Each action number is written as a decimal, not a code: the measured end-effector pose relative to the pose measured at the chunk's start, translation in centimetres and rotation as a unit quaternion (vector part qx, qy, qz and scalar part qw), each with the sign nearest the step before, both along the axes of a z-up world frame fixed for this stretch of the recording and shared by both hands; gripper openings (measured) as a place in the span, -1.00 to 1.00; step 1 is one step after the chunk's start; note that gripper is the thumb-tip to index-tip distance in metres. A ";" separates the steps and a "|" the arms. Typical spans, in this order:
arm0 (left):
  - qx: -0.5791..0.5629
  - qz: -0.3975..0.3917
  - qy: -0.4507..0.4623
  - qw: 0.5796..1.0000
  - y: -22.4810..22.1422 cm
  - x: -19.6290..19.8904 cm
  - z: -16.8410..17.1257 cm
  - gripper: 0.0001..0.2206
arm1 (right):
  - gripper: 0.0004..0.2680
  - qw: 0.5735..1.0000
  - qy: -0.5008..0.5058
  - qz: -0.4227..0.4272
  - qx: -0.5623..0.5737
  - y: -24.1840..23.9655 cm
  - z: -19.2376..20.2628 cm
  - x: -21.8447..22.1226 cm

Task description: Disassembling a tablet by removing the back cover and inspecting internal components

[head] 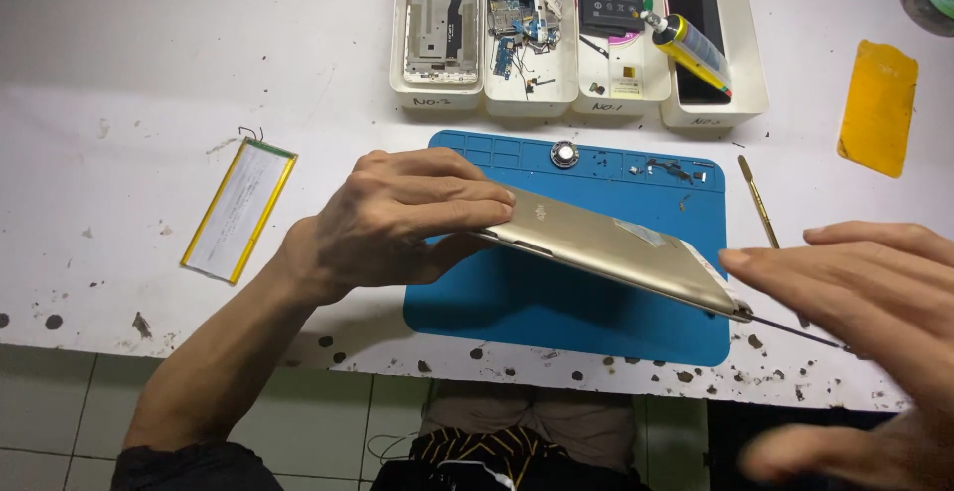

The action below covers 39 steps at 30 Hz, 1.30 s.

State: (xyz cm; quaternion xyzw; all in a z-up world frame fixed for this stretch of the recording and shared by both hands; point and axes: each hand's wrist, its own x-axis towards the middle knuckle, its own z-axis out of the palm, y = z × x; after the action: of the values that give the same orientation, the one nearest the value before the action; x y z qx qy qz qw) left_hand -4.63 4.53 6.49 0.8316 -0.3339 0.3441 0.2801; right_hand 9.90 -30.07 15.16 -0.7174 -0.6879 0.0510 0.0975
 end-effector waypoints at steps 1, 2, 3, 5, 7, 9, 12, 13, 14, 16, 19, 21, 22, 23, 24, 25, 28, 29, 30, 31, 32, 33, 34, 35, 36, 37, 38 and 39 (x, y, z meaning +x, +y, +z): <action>0.002 0.006 0.000 1.000 -0.3 0.0 0.0 -0.90 | -0.21 0.995 -0.097 -0.019 0.032 1.5 0.4 -1.7; 0.004 0.013 0.000 1.000 -0.6 0.0 0.1 -0.93 | -0.30 0.978 -0.193 -0.039 0.063 3.1 0.7 -3.4; 0.003 0.011 0.001 1.000 -0.7 0.1 -0.1 -0.93 | -0.30 0.979 -0.192 -0.040 0.062 3.6 0.0 -3.2; 0.005 0.009 0.000 1.000 -0.8 0.0 -0.5 -0.92 | -0.43 0.943 -0.308 -0.078 -0.099 4.8 -1.6 -2.9; 0.007 0.011 0.002 1.000 -0.7 0.1 -0.9 -0.92 | -0.58 0.954 -0.287 -0.041 -0.077 4.6 -2.7 -2.8; 0.009 0.014 0.006 1.000 -0.7 0.0 -0.9 -0.93 | -0.72 0.963 -0.264 -0.003 -0.054 4.5 -3.0 -2.4; -0.005 -0.010 0.022 1.000 -0.6 0.3 -0.4 -0.90 | -0.77 0.971 -0.239 0.007 -0.019 4.3 -2.9 -1.3; -0.014 -0.017 0.039 0.999 -0.6 0.4 -0.3 -0.89 | -0.78 0.975 -0.222 0.012 -0.010 4.1 -3.0 -0.9; -0.020 -0.021 0.054 0.998 -0.5 0.5 -0.1 -0.88 | -0.79 0.978 -0.206 0.018 0.001 4.0 -3.2 -0.4; -0.028 -0.045 0.094 0.994 0.3 0.6 -0.9 -0.76 | -0.80 0.984 -0.177 0.019 0.020 3.8 -3.8 0.1; -0.055 -0.079 0.149 0.984 1.0 0.7 -1.5 -0.67 | -0.77 0.990 -0.133 0.019 0.040 4.1 -4.6 0.7; -0.074 -0.089 0.165 0.979 0.8 0.4 -1.8 -0.72 | -0.77 0.992 -0.118 0.019 0.041 4.2 -5.1 0.7; -0.081 -0.082 0.153 0.982 0.8 0.5 -1.9 -0.73 | -0.77 0.993 -0.118 0.011 0.023 4.4 -5.2 0.8; -0.088 -0.076 0.140 0.983 0.6 0.6 -2.0 -0.74 | -0.76 0.993 -0.119 0.003 0.006 4.5 -5.4 0.9; -0.088 -0.076 0.142 0.983 0.5 0.7 -2.2 -0.74 | -0.76 0.993 -0.117 0.002 0.005 4.9 -5.0 0.5; -0.096 -0.077 0.144 0.982 0.3 0.8 -2.5 -0.74 | -0.75 0.994 -0.108 0.008 0.031 5.4 -4.7 0.2; -0.102 -0.074 0.151 0.981 -0.1 0.9 -2.6 -0.75 | -0.72 0.993 -0.093 0.016 0.072 6.4 -4.8 -0.5; -0.103 -0.066 0.155 0.980 -0.2 0.8 -2.6 -0.76 | -0.68 0.992 -0.087 0.021 0.086 6.7 -5.0 -0.7; -0.103 -0.068 0.155 0.980 -0.3 0.8 -2.5 -0.76 | -0.68 0.992 -0.087 0.019 0.086 6.8 -5.2 -0.8; -0.104 -0.072 0.161 0.979 -0.4 0.7 -2.4 -0.77 | -0.70 0.992 -0.077 0.018 0.093 7.1 -5.4 -1.0; -0.105 -0.073 0.164 0.978 -0.3 0.7 -2.2 -0.78 | -0.71 0.992 -0.069 0.020 0.101 7.4 -5.5 -1.0; -0.104 -0.073 0.163 0.978 0.0 0.8 -2.2 -0.78 | -0.71 0.992 -0.071 0.021 0.102 7.6 -5.4 -0.9; -0.102 -0.082 0.168 0.977 0.1 0.8 -2.3 -0.75 | -0.74 0.992 -0.066 0.030 0.108 7.7 -5.5 -1.0; -0.100 -0.091 0.174 0.975 0.3 0.7 -2.6 -0.72 | -0.78 0.991 -0.061 0.038 0.114 7.7 -5.7 -1.0; -0.102 -0.090 0.175 0.975 0.2 0.7 -2.7 -0.72 | -0.78 0.991 -0.059 0.040 0.112 7.7 -5.8 -1.0; -0.099 -0.088 0.177 0.975 0.2 0.6 -2.8 -0.72 | -0.80 0.990 -0.044 0.040 0.129 7.7 -5.9 -1.1; -0.093 -0.086 0.176 0.976 0.3 0.6 -2.7 -0.71 | -0.81 0.988 -0.030 0.039 0.149 7.8 -6.0 -1.0; -0.093 -0.085 0.175 0.976 0.3 0.7 -2.7 -0.71 | -0.81 0.988 -0.031 0.041 0.149 7.9 -6.0 -1.0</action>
State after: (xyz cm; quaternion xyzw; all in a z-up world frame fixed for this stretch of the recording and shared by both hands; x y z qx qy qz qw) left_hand -3.98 4.86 3.79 0.8178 -0.3160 0.1976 0.4386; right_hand 8.93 -22.18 9.16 -0.6678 -0.7190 -0.0703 0.1793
